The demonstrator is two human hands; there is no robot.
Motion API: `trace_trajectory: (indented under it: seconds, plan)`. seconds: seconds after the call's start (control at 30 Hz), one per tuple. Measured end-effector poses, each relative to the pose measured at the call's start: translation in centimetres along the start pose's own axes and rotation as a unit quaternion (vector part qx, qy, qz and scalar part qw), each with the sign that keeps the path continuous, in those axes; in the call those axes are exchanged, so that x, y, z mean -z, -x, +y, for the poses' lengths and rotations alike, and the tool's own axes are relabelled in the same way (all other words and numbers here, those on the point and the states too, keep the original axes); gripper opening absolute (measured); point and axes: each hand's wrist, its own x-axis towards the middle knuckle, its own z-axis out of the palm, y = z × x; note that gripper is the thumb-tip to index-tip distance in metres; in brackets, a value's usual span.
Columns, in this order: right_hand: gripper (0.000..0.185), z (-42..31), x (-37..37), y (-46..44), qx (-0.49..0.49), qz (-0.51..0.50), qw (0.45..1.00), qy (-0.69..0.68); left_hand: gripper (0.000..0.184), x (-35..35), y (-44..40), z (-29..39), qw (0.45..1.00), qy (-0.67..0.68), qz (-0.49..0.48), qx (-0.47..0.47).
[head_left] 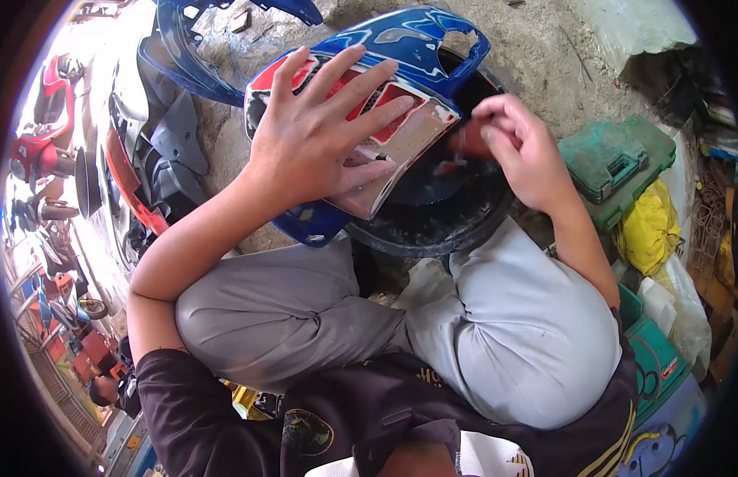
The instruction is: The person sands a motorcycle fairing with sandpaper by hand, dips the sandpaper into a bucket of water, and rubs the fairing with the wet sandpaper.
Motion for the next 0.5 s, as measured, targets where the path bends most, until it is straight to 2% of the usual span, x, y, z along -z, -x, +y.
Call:
trace_trajectory:
  seconds: [0.13,0.27,0.37,0.5]
  plan:
    - [0.019,-1.6,0.2,-0.5,-0.060,-0.075,0.985,-0.143,0.073,-0.2,0.3,-0.1,1.000,0.005,0.006,-0.009]
    - [0.024,-4.2,0.0,-1.6,-0.037,-0.097,0.954,-0.282,0.063,0.4,-0.4,0.3,0.999,0.049,0.010,0.015]
    - [0.025,-5.4,-1.7,-2.0,-0.015,-0.090,0.958,-0.270,0.052,0.8,-0.8,0.5,0.997,0.065,0.015,0.037]
    - [0.028,-4.7,-2.8,-2.2,-0.023,-0.098,0.940,-0.325,0.042,0.2,-1.1,1.0,0.994,0.074,0.054,0.062]
